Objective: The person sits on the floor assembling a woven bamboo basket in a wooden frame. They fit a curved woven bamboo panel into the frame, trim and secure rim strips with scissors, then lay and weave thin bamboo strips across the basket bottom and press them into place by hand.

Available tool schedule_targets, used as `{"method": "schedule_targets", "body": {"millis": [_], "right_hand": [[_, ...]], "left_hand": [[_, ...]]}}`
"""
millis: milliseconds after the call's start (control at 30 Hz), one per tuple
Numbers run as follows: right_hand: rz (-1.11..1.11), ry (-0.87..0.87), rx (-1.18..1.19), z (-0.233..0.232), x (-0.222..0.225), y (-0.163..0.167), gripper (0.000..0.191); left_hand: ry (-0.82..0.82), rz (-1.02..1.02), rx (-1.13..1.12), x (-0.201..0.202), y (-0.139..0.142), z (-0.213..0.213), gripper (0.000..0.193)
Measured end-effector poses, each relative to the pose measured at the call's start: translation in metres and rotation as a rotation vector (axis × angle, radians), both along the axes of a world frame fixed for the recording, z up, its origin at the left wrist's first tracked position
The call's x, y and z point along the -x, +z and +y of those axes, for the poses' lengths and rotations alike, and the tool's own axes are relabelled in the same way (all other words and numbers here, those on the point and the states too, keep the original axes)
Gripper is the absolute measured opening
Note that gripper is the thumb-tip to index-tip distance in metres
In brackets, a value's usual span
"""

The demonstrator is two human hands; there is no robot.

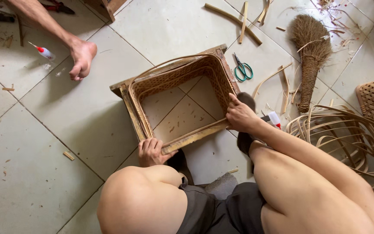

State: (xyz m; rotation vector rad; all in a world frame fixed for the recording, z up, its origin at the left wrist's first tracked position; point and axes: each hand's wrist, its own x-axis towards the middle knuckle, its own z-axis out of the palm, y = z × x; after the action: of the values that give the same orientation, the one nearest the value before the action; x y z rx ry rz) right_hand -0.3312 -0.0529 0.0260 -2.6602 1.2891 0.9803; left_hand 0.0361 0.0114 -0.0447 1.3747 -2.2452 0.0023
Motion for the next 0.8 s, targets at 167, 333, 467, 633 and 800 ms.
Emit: {"method": "schedule_targets", "body": {"millis": [167,333,467,633,800], "right_hand": [[0.025,0.082,-0.086,-0.006,-0.011,0.012,0.049],[-0.218,0.229,-0.046,0.014,0.018,0.065,0.044],[0.094,0.414,-0.127,0.000,0.037,0.111,0.062],[-0.228,0.414,0.204,-0.122,-0.034,0.070,0.044],[-0.865,0.088,0.402,-0.195,-0.145,-0.029,0.039]], "left_hand": [[-0.004,0.027,-0.050,-0.004,0.001,0.009,0.058],[0.005,0.014,-0.012,-0.005,0.007,0.007,0.060],[0.022,0.027,-0.045,-0.005,0.004,0.013,0.059],[0.019,0.044,-0.085,-0.009,-0.002,0.020,0.059],[-0.005,0.026,-0.119,-0.014,-0.001,0.021,0.062]]}}
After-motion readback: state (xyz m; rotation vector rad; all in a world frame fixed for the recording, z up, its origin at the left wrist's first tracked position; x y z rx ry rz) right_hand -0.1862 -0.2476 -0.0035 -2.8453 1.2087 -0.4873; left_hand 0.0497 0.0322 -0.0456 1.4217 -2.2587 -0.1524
